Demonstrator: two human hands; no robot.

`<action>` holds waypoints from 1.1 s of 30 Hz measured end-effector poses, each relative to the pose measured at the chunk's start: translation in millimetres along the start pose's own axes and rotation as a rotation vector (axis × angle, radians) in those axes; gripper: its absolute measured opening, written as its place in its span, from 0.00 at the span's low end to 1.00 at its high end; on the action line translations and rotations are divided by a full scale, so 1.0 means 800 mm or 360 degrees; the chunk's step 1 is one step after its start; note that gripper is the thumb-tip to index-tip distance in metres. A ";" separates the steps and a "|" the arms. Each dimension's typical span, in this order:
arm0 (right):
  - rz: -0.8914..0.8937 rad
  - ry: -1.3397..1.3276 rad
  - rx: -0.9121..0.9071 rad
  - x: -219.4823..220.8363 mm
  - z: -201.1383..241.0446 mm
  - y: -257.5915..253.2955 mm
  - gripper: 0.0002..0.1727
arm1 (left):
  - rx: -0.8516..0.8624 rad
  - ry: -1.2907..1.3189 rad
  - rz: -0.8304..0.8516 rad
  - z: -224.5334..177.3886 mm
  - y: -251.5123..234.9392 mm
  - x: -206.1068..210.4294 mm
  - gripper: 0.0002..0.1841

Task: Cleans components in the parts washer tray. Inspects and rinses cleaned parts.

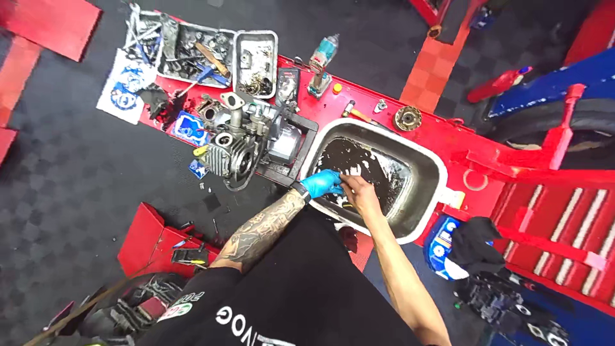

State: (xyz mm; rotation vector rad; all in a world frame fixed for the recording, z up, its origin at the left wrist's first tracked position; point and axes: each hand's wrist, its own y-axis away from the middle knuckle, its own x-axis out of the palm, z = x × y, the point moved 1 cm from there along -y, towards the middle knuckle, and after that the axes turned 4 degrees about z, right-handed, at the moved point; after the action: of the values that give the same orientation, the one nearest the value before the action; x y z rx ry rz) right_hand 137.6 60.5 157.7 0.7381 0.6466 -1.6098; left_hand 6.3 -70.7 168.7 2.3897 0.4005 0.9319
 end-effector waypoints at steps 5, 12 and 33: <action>0.0101 -0.0083 -0.0037 -0.002 -0.014 0.003 0.13 | -0.0069 -0.0130 0.0055 0.015 -0.009 -0.004 0.17; 0.0074 -0.0522 0.0291 -0.017 -0.039 0.003 0.13 | -0.0095 -0.0054 0.0074 0.001 -0.012 0.014 0.20; -0.0886 -0.1602 0.1216 0.033 -0.106 0.081 0.14 | 0.0104 -0.1070 -0.0099 -0.091 0.251 0.080 0.25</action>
State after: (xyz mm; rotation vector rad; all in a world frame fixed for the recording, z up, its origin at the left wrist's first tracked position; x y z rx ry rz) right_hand 208.4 97.8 82.4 0.1579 -0.5890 -2.4730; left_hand 17.3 -177.4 364.0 2.5514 0.2394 0.0557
